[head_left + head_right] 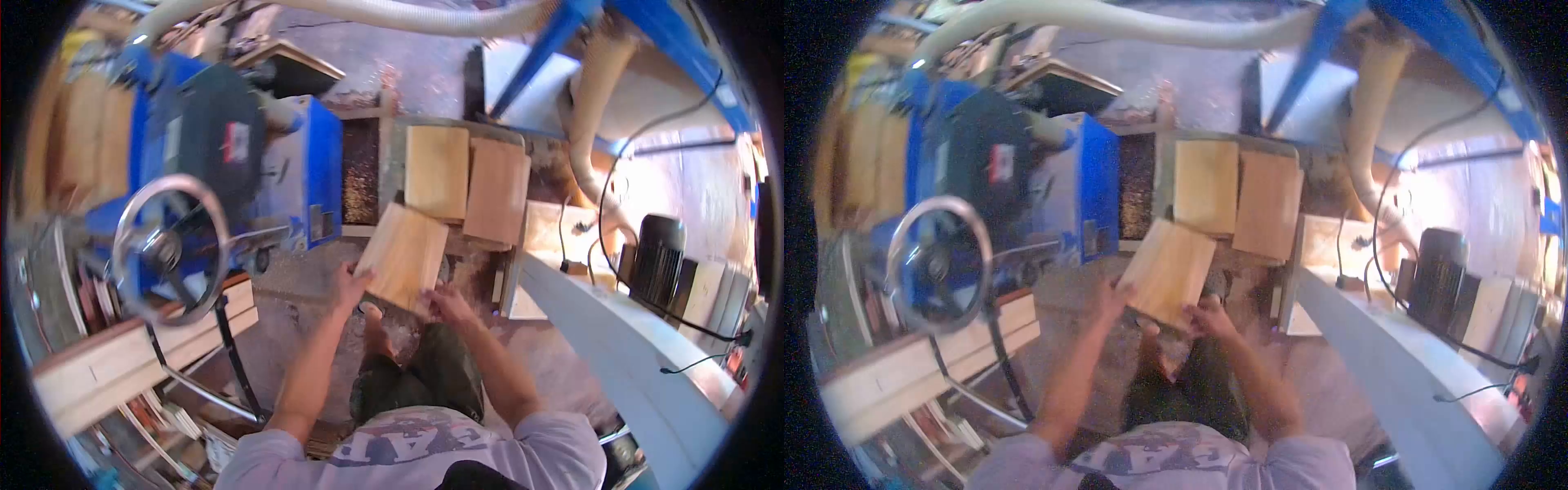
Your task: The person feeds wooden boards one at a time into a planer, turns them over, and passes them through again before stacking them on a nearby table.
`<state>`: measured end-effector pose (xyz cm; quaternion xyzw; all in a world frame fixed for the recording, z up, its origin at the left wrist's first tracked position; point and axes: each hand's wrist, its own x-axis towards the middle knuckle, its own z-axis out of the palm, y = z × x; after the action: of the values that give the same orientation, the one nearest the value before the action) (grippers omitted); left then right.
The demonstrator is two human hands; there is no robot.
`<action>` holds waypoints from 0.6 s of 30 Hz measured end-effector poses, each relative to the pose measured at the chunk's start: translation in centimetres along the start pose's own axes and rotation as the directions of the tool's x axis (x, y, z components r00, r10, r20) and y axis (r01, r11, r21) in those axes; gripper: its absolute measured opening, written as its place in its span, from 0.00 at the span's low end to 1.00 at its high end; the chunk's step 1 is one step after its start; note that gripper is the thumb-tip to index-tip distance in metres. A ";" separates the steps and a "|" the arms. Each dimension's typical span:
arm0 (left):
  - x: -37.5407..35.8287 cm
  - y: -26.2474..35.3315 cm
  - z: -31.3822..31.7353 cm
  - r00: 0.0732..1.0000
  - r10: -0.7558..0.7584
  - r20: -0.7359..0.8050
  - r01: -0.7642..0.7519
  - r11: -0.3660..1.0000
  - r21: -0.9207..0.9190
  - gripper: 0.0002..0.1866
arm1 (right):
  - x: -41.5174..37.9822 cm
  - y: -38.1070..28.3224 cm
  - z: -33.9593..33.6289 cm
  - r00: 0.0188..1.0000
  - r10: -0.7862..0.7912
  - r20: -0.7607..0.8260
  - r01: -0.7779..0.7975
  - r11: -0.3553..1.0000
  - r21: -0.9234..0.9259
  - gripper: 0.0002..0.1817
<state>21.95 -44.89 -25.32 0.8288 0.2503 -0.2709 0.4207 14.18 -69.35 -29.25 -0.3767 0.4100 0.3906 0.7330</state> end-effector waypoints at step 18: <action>-30.8 -17.1 -29.2 0.726 -0.415 -0.548 -0.471 0.281 -0.836 0.32 | -12.8 14.5 40.1 0.727 0.124 0.675 0.302 0.825 -0.477 0.27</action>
<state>-4.46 -17.40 -0.05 0.4412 0.4792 0.2724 0.7082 9.09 -31.73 -5.96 -0.4237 -0.0389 0.5649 0.7070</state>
